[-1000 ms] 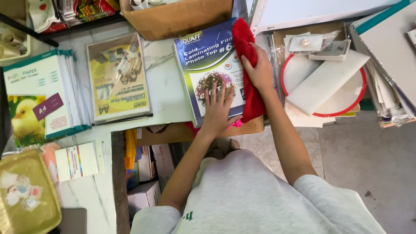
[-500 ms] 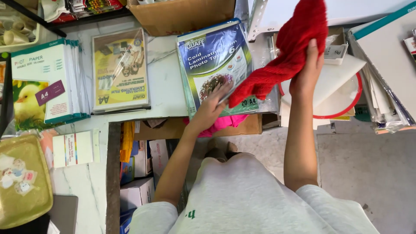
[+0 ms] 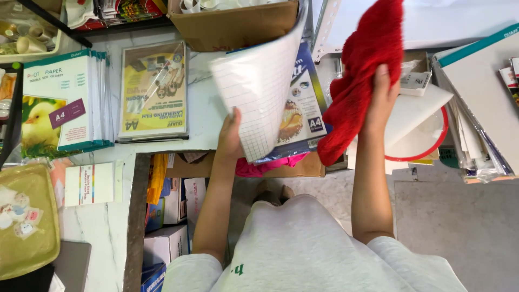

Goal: The person wipes the surfaces of various stationery packages, including photo paper, laminating films, and sticker sheets, using a red cloth. They handle each item individually, wiping the front and back before placing them on a cluttered table.

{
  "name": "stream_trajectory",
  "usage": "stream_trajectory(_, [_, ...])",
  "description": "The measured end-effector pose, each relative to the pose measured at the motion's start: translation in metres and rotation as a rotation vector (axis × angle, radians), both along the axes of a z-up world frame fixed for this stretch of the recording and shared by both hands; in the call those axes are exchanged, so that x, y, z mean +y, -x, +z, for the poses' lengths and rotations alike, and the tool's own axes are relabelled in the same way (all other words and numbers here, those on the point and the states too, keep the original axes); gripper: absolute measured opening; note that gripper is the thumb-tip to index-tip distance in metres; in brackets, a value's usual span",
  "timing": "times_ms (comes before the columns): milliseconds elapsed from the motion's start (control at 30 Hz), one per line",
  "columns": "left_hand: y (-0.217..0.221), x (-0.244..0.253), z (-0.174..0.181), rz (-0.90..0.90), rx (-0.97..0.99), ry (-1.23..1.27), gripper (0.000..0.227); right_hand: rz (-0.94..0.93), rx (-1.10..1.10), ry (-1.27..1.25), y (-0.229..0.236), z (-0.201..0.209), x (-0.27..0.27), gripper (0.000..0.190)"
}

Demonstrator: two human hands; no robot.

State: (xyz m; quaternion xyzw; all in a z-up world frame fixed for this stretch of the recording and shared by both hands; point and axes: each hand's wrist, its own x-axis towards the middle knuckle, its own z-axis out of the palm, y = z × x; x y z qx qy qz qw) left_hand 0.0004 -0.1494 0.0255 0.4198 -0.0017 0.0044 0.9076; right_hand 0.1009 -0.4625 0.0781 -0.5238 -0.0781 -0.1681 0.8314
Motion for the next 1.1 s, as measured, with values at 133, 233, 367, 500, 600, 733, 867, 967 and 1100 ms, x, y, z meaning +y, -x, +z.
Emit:
stream_trajectory(133, [0.003, -0.002, -0.017, 0.076, -0.077, 0.318, 0.066, 0.037, -0.091, 0.393, 0.026, 0.02, 0.04, 0.046])
stream_trajectory(233, [0.002, -0.001, -0.054, 0.175, 0.076, 0.301, 0.065, 0.02, -0.465, 1.034, 0.05, 0.044, 0.089, 0.058])
stream_trajectory(367, [0.013, -0.009, -0.097, 0.242, 0.171, 0.394, 0.059, 0.34, -0.659, 1.331, 0.063, -0.012, 0.15, 0.075])
stream_trajectory(500, [0.01, -0.001, -0.098, 0.275, 0.226, 0.513, 0.056, 0.339, -0.525, 1.301, 0.033, -0.06, 0.174, 0.069])
stream_trajectory(600, [0.014, -0.005, -0.104, 0.305, 0.323, 0.358, 0.051, 0.155, -0.422, 1.428, -0.03, -0.073, 0.165, 0.07])
stream_trajectory(733, [0.01, -0.018, -0.083, 0.347, 0.26, 0.324, 0.056, 0.008, -0.306, 1.458, -0.084, -0.076, 0.134, 0.067])
stream_trajectory(867, [0.011, -0.022, -0.08, 0.357, 0.236, 0.311, 0.058, -0.132, -0.201, 1.388, -0.097, -0.084, 0.113, 0.06])
stream_trajectory(967, [0.012, -0.021, -0.083, 0.35, 0.326, 0.348, 0.057, -0.16, -0.206, 1.383, -0.068, -0.082, 0.12, 0.06])
stream_trajectory(1100, [0.002, -0.013, -0.095, 0.106, 0.366, 0.549, 0.054, 0.027, -0.324, 1.447, 0.009, -0.067, 0.152, 0.073])
